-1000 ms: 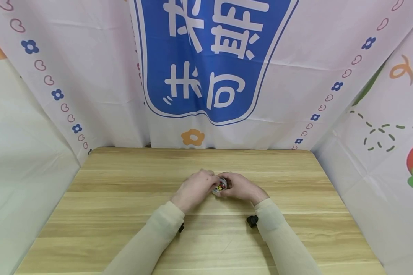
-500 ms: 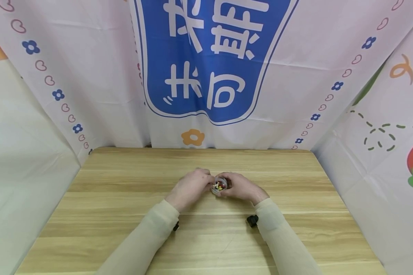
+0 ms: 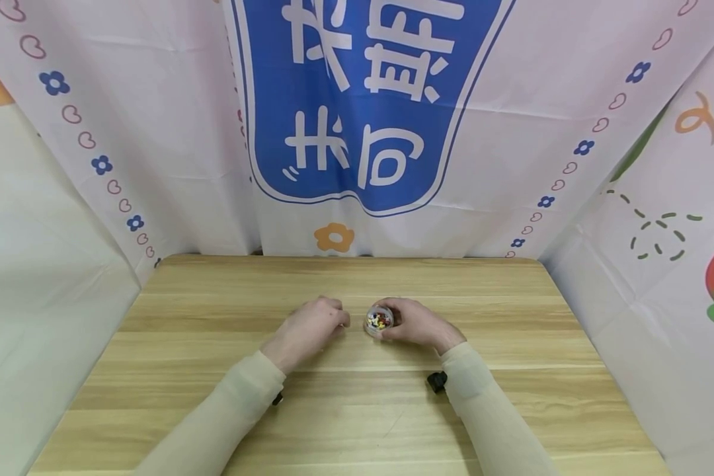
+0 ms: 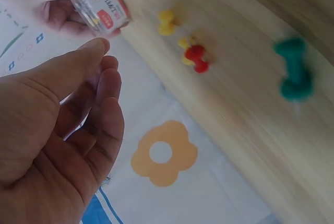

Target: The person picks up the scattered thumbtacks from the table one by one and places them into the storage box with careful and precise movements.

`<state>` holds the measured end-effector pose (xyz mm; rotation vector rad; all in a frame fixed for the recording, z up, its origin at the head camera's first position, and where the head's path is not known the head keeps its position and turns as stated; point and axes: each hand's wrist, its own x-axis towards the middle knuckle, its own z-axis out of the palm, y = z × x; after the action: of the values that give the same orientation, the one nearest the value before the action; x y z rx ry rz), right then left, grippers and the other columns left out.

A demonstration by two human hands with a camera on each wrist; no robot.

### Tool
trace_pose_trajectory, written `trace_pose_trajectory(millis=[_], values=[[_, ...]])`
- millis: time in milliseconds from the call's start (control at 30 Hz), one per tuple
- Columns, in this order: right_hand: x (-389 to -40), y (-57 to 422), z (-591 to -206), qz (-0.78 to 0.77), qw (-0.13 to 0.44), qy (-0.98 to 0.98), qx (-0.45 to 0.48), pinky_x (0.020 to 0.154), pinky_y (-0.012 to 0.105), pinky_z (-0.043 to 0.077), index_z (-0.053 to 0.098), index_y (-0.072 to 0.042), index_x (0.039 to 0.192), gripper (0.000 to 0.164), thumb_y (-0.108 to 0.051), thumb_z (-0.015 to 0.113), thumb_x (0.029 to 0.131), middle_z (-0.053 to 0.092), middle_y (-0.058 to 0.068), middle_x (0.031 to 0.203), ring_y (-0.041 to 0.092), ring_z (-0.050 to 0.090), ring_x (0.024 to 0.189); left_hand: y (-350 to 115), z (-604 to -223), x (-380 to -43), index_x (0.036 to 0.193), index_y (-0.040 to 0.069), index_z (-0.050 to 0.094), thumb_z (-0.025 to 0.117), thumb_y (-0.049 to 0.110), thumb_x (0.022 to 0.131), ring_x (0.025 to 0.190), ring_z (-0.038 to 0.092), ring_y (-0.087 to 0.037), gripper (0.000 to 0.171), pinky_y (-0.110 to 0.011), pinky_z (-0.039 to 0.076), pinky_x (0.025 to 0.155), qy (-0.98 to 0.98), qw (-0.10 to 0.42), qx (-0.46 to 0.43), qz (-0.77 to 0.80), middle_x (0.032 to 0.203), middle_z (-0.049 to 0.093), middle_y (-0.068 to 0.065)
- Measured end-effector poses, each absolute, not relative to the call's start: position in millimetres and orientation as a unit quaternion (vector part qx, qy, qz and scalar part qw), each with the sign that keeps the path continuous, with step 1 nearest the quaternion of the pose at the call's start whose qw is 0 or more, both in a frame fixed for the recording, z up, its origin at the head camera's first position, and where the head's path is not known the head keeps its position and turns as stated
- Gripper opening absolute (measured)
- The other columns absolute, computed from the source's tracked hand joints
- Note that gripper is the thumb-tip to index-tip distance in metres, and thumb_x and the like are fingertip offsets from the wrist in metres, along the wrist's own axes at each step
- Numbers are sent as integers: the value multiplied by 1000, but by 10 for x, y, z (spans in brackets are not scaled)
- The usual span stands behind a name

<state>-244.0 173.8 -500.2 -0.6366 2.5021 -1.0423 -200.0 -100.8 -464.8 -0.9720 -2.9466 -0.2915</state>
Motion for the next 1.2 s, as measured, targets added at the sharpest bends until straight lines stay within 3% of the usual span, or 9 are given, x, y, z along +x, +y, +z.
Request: trace_pose_trajectory(millis=[333,533,800,1200], values=[[-2428,1731,-4988,-364,177,887,-222,119,49,61,74,-11,152,54,-16,93,102,81,7,141,20,74,127,-1147,-4683,-1919,103,13,90,87,1,102,91,76,-18,12,-35,69,81,-949,-15,-312,-48,97,82,-3],[-2422,1724,-4989,-362,175,888,-224,116,48,61,74,-11,151,53,-16,93,102,81,7,139,19,72,124,-1204,-4676,-1859,101,12,90,85,0,102,93,77,-19,13,-37,71,84,-949,-32,-314,-22,100,84,-5],[-2429,1727,-4991,-363,175,888,-223,118,48,59,74,-12,152,53,-18,94,102,81,8,140,21,72,126,-1265,-4710,-1819,95,14,87,86,0,102,88,76,-16,15,-34,69,77,-946,-7,-324,-8,94,81,-3],[-2429,1730,-4990,-368,181,885,-221,120,49,59,75,-13,151,52,-17,93,103,81,7,141,21,72,127,-1240,-4762,-1826,88,15,82,83,2,106,79,66,-9,22,-32,63,68,-943,-10,-331,-16,87,78,-1]])
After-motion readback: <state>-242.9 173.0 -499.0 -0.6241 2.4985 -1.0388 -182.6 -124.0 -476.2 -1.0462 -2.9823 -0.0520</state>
